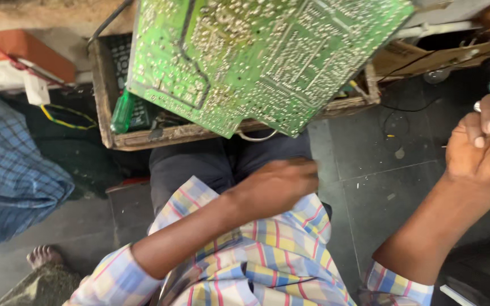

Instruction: The person holds a green circuit board on their lap at a cluttered repair bench. They use pliers to work on a component, then apply flux and solder with a soldering iron to joints on the board, feeding solder wire from a spool, and reposition the board to solder different areas.

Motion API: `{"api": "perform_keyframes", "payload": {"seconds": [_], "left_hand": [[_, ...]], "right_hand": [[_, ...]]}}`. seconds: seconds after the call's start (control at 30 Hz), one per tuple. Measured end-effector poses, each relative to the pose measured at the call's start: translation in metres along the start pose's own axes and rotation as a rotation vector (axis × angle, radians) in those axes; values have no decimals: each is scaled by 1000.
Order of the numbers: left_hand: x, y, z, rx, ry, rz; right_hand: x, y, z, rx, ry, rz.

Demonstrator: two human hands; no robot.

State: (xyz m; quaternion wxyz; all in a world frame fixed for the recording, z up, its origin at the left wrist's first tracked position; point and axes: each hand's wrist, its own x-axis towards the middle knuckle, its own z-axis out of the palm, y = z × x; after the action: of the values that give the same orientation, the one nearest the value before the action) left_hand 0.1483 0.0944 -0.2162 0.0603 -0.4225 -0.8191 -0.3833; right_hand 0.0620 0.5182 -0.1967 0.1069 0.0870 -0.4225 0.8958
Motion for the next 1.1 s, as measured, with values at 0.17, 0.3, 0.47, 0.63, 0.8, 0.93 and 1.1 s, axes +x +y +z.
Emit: {"api": "perform_keyframes", "payload": {"seconds": [0.17,0.3,0.47,0.63,0.8,0.93,1.1], "left_hand": [[137,34,3,428,65,77],[206,36,-9,718,191,-374],[203,41,-28,797,351,-533],[132,64,-55,588,284,-150],[68,38,-88,481,465,-116],[53,17,-87,421,508,-147],[48,-3,-83,522,538,-63]], "right_hand": [[-8,-28,-20,21,-36,-83],[-12,-41,-22,37,-37,-115],[-11,-29,4,-5,17,-124],[18,-17,63,-189,-4,-58],[67,-7,180,-463,-229,-91],[113,9,278,-645,-410,-147],[136,27,326,-1028,-605,-251]]}}
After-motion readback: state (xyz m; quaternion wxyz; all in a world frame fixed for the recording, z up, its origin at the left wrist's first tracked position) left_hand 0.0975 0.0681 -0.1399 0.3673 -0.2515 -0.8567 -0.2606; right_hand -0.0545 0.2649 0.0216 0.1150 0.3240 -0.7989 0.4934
